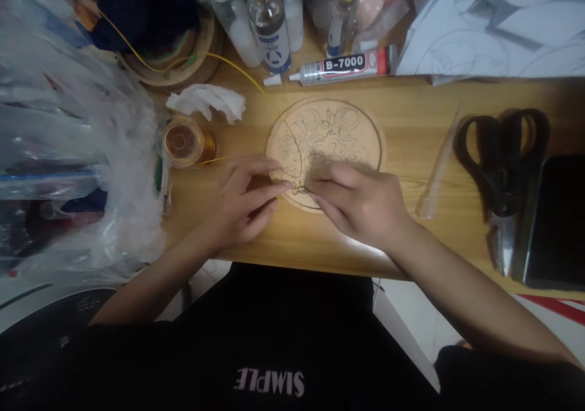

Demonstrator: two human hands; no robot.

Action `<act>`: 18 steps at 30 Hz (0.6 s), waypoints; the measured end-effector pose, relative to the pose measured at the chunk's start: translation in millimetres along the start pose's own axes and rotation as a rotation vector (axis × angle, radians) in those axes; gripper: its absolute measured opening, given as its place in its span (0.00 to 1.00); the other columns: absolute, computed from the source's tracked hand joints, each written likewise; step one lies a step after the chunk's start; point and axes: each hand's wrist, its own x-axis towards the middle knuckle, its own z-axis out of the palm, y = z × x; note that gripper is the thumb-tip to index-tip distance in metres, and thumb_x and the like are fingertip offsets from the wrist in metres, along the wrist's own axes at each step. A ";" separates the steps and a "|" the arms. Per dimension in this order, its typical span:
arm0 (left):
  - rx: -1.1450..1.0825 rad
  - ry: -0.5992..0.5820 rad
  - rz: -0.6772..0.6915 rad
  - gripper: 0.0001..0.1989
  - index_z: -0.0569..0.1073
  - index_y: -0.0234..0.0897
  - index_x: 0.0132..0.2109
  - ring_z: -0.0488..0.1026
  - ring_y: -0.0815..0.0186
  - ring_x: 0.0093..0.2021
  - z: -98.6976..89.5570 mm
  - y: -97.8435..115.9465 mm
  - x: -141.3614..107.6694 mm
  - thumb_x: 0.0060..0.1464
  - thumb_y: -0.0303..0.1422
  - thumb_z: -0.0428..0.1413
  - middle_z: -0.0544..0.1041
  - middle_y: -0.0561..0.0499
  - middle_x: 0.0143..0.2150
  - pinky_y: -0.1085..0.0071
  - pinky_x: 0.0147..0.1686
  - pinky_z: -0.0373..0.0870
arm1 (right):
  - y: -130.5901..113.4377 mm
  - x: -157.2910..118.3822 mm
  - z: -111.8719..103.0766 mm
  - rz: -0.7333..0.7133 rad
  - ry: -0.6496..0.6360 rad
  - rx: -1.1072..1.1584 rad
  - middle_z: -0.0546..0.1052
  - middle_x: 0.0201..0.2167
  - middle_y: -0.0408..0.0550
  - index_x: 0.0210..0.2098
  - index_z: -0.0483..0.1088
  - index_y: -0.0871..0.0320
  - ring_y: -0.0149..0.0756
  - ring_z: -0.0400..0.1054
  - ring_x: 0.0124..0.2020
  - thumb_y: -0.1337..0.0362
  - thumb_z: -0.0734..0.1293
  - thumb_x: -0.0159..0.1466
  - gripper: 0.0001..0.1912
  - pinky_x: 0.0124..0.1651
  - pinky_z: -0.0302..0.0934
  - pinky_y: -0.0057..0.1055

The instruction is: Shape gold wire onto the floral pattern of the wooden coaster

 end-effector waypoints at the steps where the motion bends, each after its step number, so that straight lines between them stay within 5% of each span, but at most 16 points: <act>1: -0.002 0.002 -0.001 0.16 0.73 0.36 0.52 0.68 0.57 0.55 0.0 -0.2 0.1 0.56 0.24 0.53 0.71 0.41 0.53 0.55 0.53 0.69 | 0.0 -0.1 -0.1 0.006 -0.006 0.001 0.80 0.37 0.43 0.42 0.76 0.57 0.30 0.75 0.37 0.67 0.68 0.63 0.07 0.31 0.65 0.24; 18: 0.152 -0.087 0.025 0.19 0.71 0.40 0.54 0.68 0.55 0.57 -0.3 2.1 -4.4 0.55 0.25 0.51 0.68 0.43 0.57 0.56 0.54 0.70 | 0.7 1.3 -1.4 -0.027 -0.005 -0.011 0.80 0.37 0.42 0.42 0.75 0.56 0.30 0.76 0.37 0.68 0.69 0.63 0.07 0.29 0.63 0.24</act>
